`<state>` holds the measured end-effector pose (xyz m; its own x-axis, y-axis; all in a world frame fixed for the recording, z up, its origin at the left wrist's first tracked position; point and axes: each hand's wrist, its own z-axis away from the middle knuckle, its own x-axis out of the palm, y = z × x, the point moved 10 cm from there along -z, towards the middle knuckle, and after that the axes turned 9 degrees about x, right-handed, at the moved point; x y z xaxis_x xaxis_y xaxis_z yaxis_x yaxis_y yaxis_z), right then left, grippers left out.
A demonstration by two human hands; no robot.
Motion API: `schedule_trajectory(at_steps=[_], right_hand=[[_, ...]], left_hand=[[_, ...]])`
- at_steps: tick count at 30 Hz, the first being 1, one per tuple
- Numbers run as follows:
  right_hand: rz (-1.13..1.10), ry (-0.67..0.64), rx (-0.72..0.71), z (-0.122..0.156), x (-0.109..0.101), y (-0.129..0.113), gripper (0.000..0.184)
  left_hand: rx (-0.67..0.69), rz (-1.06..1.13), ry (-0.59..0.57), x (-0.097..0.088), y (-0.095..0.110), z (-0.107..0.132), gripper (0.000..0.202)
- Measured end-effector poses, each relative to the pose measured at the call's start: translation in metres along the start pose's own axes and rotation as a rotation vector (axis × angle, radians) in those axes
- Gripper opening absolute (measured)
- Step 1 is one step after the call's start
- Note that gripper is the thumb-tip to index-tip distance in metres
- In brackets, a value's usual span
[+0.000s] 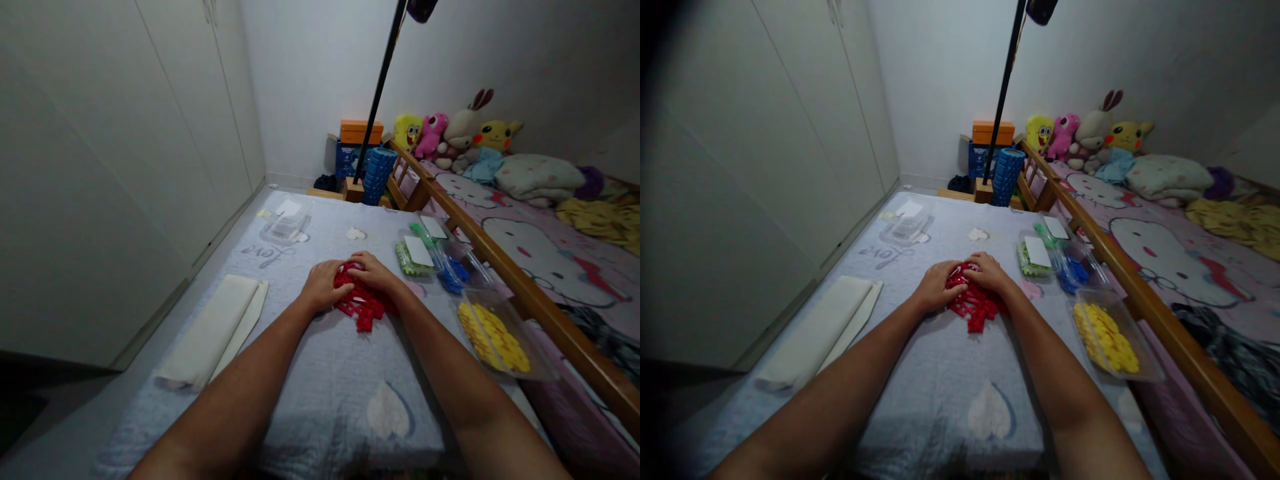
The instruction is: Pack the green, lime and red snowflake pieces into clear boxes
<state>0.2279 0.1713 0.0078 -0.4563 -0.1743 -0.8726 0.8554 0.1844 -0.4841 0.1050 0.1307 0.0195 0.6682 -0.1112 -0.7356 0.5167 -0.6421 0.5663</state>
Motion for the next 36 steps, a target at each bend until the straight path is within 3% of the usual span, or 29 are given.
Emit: schedule_trajectory(at_steps=[7,12,17,22,26,28,31,36], right_hand=[[-0.191,0.106,-0.065,0.036,-0.015,0.005,0.031],[-0.164,0.255,0.041,0.058,-0.028,0.029,0.036],[-0.217,0.252,0.025,0.066,-0.02,0.027,0.034],[-0.18,0.363,0.123,0.074,-0.037,0.037,0.034],[-0.013,0.342,0.277,0.089,-0.032,0.055,0.039],[0.042,0.365,0.33,0.101,-0.027,0.059,0.042],[0.058,0.428,0.353,0.112,-0.021,0.054,0.041],[-0.081,0.5,0.359,0.105,-0.022,0.04,0.042]], left_hand=[[0.015,0.173,0.047,0.003,0.01,0.007,0.061],[-0.027,0.083,0.011,0.007,0.006,0.01,0.06],[-0.025,-0.008,0.029,0.009,0.005,0.011,0.06],[-0.011,0.046,0.041,0.008,0.002,0.013,0.059],[-0.03,0.029,0.046,0.004,0.002,0.015,0.06],[-0.033,0.027,0.008,0.004,0.006,0.017,0.067],[-0.045,0.004,-0.081,0.007,0.015,0.022,0.096],[-0.031,-0.03,-0.214,0.019,0.042,0.035,0.13]])
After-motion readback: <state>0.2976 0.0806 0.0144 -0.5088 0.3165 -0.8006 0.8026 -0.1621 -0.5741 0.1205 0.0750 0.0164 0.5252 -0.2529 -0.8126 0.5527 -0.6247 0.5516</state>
